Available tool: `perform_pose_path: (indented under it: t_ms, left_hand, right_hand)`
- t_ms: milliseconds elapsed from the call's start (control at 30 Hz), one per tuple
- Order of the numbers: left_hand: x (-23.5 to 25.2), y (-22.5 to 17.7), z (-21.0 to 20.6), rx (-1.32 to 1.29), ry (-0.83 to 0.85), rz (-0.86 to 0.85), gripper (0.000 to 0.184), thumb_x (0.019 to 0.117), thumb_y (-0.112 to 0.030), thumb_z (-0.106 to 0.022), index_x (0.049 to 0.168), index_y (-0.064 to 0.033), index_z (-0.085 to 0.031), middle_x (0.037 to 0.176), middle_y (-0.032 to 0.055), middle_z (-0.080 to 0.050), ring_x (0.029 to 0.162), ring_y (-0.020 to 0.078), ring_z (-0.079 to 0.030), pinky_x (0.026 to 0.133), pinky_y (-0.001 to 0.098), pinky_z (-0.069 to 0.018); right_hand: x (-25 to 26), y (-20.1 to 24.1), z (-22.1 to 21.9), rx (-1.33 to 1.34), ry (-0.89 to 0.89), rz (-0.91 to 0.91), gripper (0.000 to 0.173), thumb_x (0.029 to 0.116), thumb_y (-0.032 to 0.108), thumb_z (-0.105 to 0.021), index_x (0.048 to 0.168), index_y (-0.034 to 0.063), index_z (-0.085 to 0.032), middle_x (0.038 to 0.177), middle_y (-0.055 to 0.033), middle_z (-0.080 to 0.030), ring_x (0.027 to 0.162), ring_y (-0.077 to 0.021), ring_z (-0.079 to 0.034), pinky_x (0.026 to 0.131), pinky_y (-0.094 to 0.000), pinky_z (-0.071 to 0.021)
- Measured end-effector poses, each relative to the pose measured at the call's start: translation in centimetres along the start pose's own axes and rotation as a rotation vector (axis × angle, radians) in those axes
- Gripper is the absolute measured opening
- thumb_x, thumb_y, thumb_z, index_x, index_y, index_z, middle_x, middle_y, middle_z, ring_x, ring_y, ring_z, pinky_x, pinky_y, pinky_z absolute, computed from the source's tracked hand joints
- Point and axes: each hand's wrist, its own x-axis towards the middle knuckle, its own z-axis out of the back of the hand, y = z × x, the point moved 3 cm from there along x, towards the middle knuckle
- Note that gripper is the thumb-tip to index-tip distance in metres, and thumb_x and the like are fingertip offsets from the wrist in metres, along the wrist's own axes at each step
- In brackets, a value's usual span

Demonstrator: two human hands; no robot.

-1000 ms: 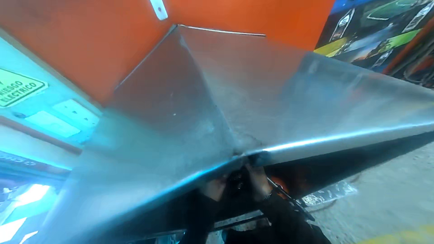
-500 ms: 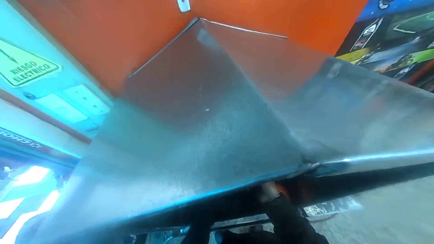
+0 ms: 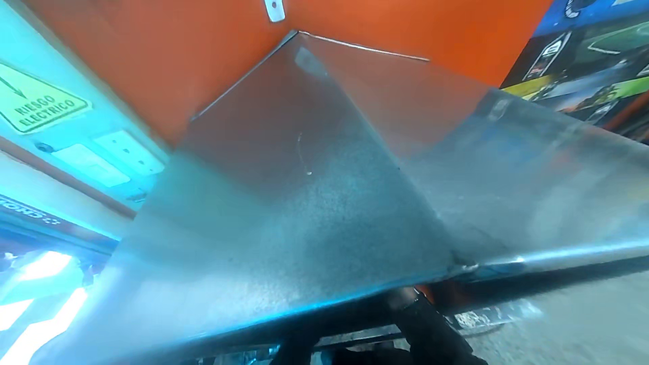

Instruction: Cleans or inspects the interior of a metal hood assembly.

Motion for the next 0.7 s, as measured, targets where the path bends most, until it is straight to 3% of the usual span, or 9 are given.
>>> perform_pose_path:
  t_ms: [67, 167, 300, 333, 433, 500, 567, 633, 700]
  left_hand:
    - [0.0, -1.1, 1.1, 0.066, -0.028, 0.145, 0.032, 0.0922, -0.001, -0.071, 0.119, 0.0145, -0.065, 0.111, 0.0302, -0.069, 0.104, 0.0355, -0.069, 0.099, 0.0413, -0.0530]
    - [-0.3, -0.9, 1.3, 0.074, -0.073, 0.139, 0.036, 0.0936, -0.003, -0.069, 0.123, 0.0158, -0.063, 0.116, 0.0313, -0.068, 0.108, 0.0362, -0.068, 0.102, 0.0407, -0.0516]
    - [0.0, -1.2, 0.4, -0.027, -0.023, 0.184, 0.035, 0.0894, -0.001, -0.075, 0.118, 0.0156, -0.065, 0.110, 0.0306, -0.069, 0.101, 0.0339, -0.067, 0.096, 0.0409, -0.0524]
    - [-0.4, -1.3, -0.2, -0.051, 0.007, 0.140, 0.033, 0.0897, -0.005, -0.076, 0.116, 0.0124, -0.068, 0.109, 0.0271, -0.071, 0.101, 0.0310, -0.069, 0.096, 0.0405, -0.0527]
    - [-2.2, -2.0, -2.4, 0.066, 0.203, -0.172, 0.033, 0.1004, -0.016, -0.063, 0.124, 0.0062, -0.069, 0.124, 0.0206, -0.070, 0.118, 0.0279, -0.066, 0.109, 0.0402, -0.0463]
    - [-3.8, -1.8, -4.5, 0.175, -0.059, -0.630, 0.020, 0.0932, -0.016, -0.067, 0.104, -0.0044, -0.081, 0.108, 0.0119, -0.077, 0.101, 0.0287, -0.074, 0.095, 0.0442, -0.0575]
    - [-3.9, -1.6, -5.3, 0.194, -0.244, -0.846, 0.015, 0.0881, -0.014, -0.072, 0.098, -0.0075, -0.082, 0.101, 0.0100, -0.078, 0.089, 0.0292, -0.075, 0.083, 0.0447, -0.0611]
    - [-2.7, -0.4, -5.3, 0.087, -0.131, -0.641, 0.021, 0.0915, -0.016, -0.070, 0.106, -0.0048, -0.080, 0.106, 0.0107, -0.077, 0.098, 0.0233, -0.074, 0.092, 0.0393, -0.0589]
    - [-0.7, 1.3, -5.0, -0.304, 0.065, -0.178, 0.027, 0.1004, -0.011, -0.061, 0.119, 0.0072, -0.068, 0.115, 0.0165, -0.073, 0.104, 0.0181, -0.071, 0.095, 0.0313, -0.0568]
  right_hand:
    - [0.4, -0.2, 0.7, 0.015, 0.004, 0.026, 0.027, 0.1094, 0.029, -0.045, 0.115, 0.0073, -0.059, 0.088, -0.0040, -0.066, 0.073, -0.0114, -0.064, 0.061, -0.0313, -0.0546]
    - [0.5, 0.3, 1.0, 0.014, 0.085, 0.071, 0.029, 0.1104, 0.030, -0.041, 0.126, 0.0081, -0.053, 0.095, -0.0024, -0.062, 0.080, -0.0092, -0.062, 0.066, -0.0294, -0.0542]
    - [-0.1, 1.3, -0.6, 0.008, 0.059, 0.021, 0.031, 0.1089, 0.037, -0.046, 0.108, 0.0082, -0.055, 0.073, -0.0023, -0.059, 0.056, -0.0102, -0.058, 0.048, -0.0281, -0.0508]
    - [0.8, 0.4, -0.3, 0.013, 0.072, 0.030, 0.032, 0.1086, 0.037, -0.048, 0.109, 0.0059, -0.057, 0.075, -0.0040, -0.061, 0.057, -0.0121, -0.059, 0.049, -0.0304, -0.0523]
    - [2.1, -1.5, 0.7, 0.000, 0.104, 0.059, 0.032, 0.1094, 0.034, -0.045, 0.114, 0.0063, -0.059, 0.081, -0.0027, -0.064, 0.067, -0.0108, -0.062, 0.058, -0.0306, -0.0542]
    - [1.9, -1.7, 0.7, 0.021, 0.098, 0.098, 0.023, 0.1089, 0.028, -0.047, 0.106, 0.0088, -0.059, 0.075, 0.0018, -0.061, 0.062, -0.0056, -0.059, 0.055, -0.0242, -0.0515]
    - [1.6, -1.4, 0.6, 0.059, 0.099, 0.126, 0.019, 0.1083, 0.025, -0.048, 0.101, 0.0119, -0.059, 0.071, 0.0052, -0.063, 0.060, -0.0025, -0.061, 0.054, -0.0210, -0.0532]
    - [1.8, -1.1, 0.5, 0.041, 0.057, 0.119, 0.024, 0.1082, 0.028, -0.048, 0.107, 0.0087, -0.062, 0.076, 0.0000, -0.066, 0.064, -0.0080, -0.064, 0.055, -0.0273, -0.0557]
    - [1.8, -1.2, 0.6, 0.044, 0.054, 0.121, 0.027, 0.1084, 0.027, -0.048, 0.121, 0.0061, -0.058, 0.090, -0.0056, -0.067, 0.075, -0.0130, -0.065, 0.063, -0.0336, -0.0570]
